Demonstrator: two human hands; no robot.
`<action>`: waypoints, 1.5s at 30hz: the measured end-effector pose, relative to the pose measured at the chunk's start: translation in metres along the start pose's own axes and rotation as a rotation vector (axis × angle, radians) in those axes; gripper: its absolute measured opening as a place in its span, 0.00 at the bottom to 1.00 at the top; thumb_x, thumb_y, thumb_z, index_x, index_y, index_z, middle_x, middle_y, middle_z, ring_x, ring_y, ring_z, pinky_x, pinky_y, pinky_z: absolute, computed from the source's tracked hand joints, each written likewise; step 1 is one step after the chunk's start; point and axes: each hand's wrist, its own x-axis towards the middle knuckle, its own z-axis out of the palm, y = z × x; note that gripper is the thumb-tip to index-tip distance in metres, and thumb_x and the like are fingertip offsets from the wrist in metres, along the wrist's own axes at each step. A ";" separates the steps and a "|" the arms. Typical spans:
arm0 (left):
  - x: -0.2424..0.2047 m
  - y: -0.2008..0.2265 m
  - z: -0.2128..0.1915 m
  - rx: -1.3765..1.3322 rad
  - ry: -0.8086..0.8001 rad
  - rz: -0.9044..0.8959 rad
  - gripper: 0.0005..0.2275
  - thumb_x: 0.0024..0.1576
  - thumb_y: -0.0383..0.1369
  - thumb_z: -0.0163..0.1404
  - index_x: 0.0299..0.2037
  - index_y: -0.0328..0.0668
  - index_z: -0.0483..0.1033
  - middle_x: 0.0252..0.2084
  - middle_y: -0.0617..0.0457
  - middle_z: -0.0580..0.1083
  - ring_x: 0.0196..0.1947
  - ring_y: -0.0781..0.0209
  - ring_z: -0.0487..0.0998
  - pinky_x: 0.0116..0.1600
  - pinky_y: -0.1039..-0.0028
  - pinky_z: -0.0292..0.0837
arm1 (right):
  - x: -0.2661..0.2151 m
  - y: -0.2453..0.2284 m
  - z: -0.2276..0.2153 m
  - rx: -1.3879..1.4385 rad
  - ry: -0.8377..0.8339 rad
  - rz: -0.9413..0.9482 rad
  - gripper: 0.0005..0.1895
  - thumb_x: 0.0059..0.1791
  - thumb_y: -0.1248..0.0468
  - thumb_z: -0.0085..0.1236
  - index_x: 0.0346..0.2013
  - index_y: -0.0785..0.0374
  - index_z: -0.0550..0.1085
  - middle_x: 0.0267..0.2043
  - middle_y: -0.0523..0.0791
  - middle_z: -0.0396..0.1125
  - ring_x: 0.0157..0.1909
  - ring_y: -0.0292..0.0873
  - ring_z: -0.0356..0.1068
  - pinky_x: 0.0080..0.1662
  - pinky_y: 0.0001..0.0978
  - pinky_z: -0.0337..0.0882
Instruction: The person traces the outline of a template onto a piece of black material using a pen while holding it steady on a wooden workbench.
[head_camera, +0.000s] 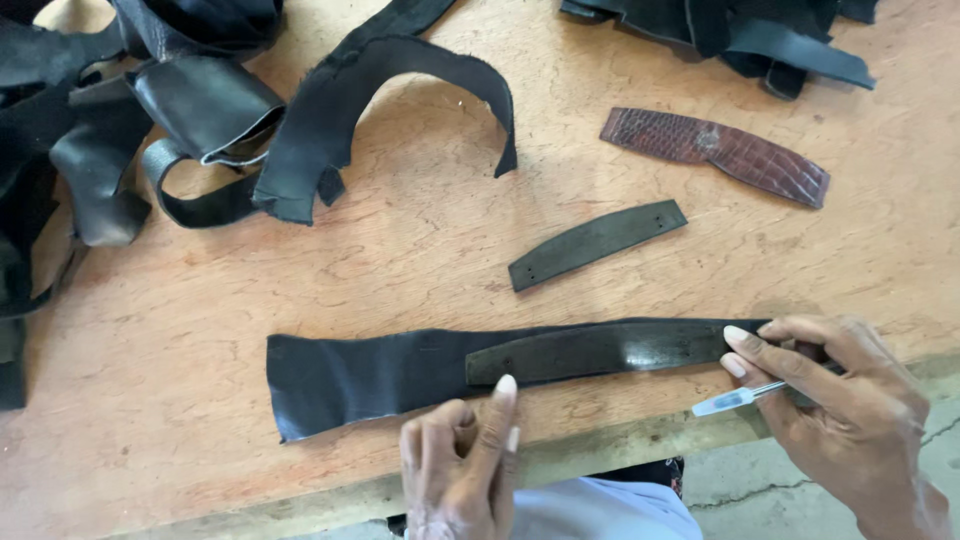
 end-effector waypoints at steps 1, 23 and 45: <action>0.003 -0.006 -0.005 -0.003 0.016 0.010 0.22 0.56 0.32 0.58 0.62 0.55 0.75 0.37 0.56 0.66 0.35 0.60 0.66 0.40 0.68 0.70 | 0.001 -0.001 0.000 0.021 -0.003 0.017 0.16 0.40 0.66 0.73 0.42 0.59 0.83 0.40 0.43 0.72 0.37 0.38 0.69 0.37 0.31 0.69; 0.049 -0.016 -0.038 -0.082 -0.076 0.125 0.16 0.46 0.24 0.60 0.46 0.43 0.83 0.45 0.47 0.77 0.46 0.51 0.78 0.52 0.61 0.76 | 0.028 -0.001 -0.013 0.279 -0.259 0.508 0.16 0.36 0.65 0.72 0.38 0.55 0.84 0.39 0.38 0.76 0.33 0.35 0.72 0.33 0.29 0.74; 0.088 -0.027 -0.047 -0.406 -0.111 -0.221 0.11 0.48 0.24 0.63 0.41 0.43 0.86 0.31 0.58 0.77 0.22 0.74 0.74 0.26 0.82 0.69 | 0.031 0.003 -0.006 0.171 -0.252 0.528 0.27 0.35 0.64 0.76 0.48 0.57 0.80 0.36 0.42 0.73 0.35 0.34 0.72 0.37 0.25 0.75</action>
